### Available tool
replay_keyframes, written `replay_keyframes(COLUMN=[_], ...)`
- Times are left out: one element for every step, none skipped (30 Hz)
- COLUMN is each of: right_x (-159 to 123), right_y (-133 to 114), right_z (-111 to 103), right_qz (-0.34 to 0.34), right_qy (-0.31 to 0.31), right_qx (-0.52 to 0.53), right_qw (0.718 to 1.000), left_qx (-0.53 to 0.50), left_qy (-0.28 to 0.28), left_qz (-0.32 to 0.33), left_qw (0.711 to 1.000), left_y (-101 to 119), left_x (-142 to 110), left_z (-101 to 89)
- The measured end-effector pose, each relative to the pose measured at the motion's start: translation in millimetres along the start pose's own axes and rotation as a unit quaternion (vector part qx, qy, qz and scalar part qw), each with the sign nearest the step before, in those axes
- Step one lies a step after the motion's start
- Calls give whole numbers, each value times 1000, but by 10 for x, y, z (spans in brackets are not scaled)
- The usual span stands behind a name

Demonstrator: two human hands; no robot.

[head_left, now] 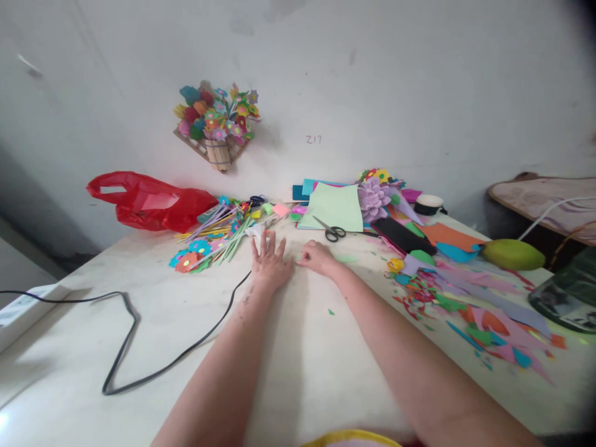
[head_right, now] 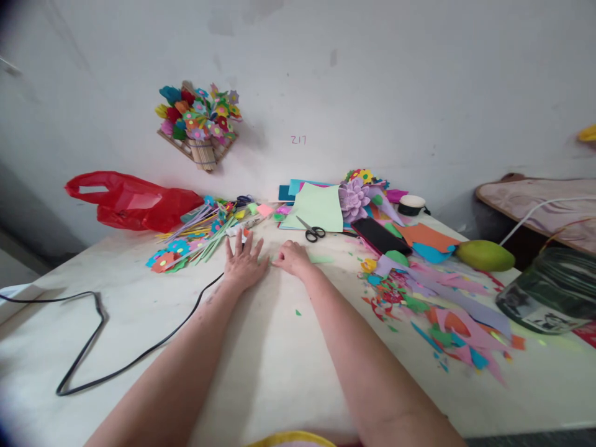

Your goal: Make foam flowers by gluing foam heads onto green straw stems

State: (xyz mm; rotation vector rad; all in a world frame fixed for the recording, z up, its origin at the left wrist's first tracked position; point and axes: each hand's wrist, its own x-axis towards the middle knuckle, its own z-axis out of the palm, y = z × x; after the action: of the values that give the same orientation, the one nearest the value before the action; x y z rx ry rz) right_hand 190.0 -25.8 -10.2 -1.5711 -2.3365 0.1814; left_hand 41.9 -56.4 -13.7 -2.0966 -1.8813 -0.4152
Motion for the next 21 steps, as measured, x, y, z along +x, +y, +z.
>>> replay_keyframes(right_x=[-1,-1,0,2,4,5,5,5,4,2,1,0,-1,-1,0,0,-1,-3,-6,-11,-20], right_y=[1,2,4,6,9,11,13,15,17,20,23,26,30,36,42,50,60,72,86,103,122], right_z=[-1,-3,-4,-6,-7,-8,-8,-7,-4,0,5,12,19,26,32,36,37,37,33,26,16], right_qz=[-1,-2,-4,-5,-5,-6,-7,-7,-6,-3,0,4,7,8,8,7,6,6,6,7,9], right_qy=[-1,-1,-1,-2,-3,-4,-5,-5,-5,-2,0,2,4,6,8,9,10,11,11,10,8], right_qx=[1,2,3,4,5,6,8,8,9,10,10,11,13,17,21,27,32,37,40,42,41], right_qw=[1000,1000,1000,1000,1000,1000,1000,1000,1000,1000,1000,1000,1000,1000,1000,1000,999,999,999,999,999], left_qx=[-3,-5,-7,-9,-11,-13,-14,-13,-12,-11,-9,-9,-8,-7,-5,-2,1,3,6,7,8], left_qy=[-6,-13,-20,-26,-35,-44,-54,-65,-77,-89,-100,-111,-122,-129,-133,-135,-134,-132,-130,-126,-124], left_qz=[6,9,9,4,-2,-10,-18,-26,-33,-40,-45,-49,-53,-55,-56,-57,-57,-57,-57,-57,-58], left_qw=[1000,1000,1000,1000,999,999,998,997,996,995,994,993,991,990,989,989,989,990,990,990,991], left_y=[29,46,55,56,51,44,35,26,17,8,-2,-12,-23,-35,-46,-56,-65,-70,-73,-73,-71], left_x=[-2,-3,-2,2,7,14,22,31,40,47,53,56,57,56,53,50,47,44,43,43,44], left_z=[13,24,33,40,46,50,55,59,63,66,67,66,64,59,53,47,41,36,32,30,29])
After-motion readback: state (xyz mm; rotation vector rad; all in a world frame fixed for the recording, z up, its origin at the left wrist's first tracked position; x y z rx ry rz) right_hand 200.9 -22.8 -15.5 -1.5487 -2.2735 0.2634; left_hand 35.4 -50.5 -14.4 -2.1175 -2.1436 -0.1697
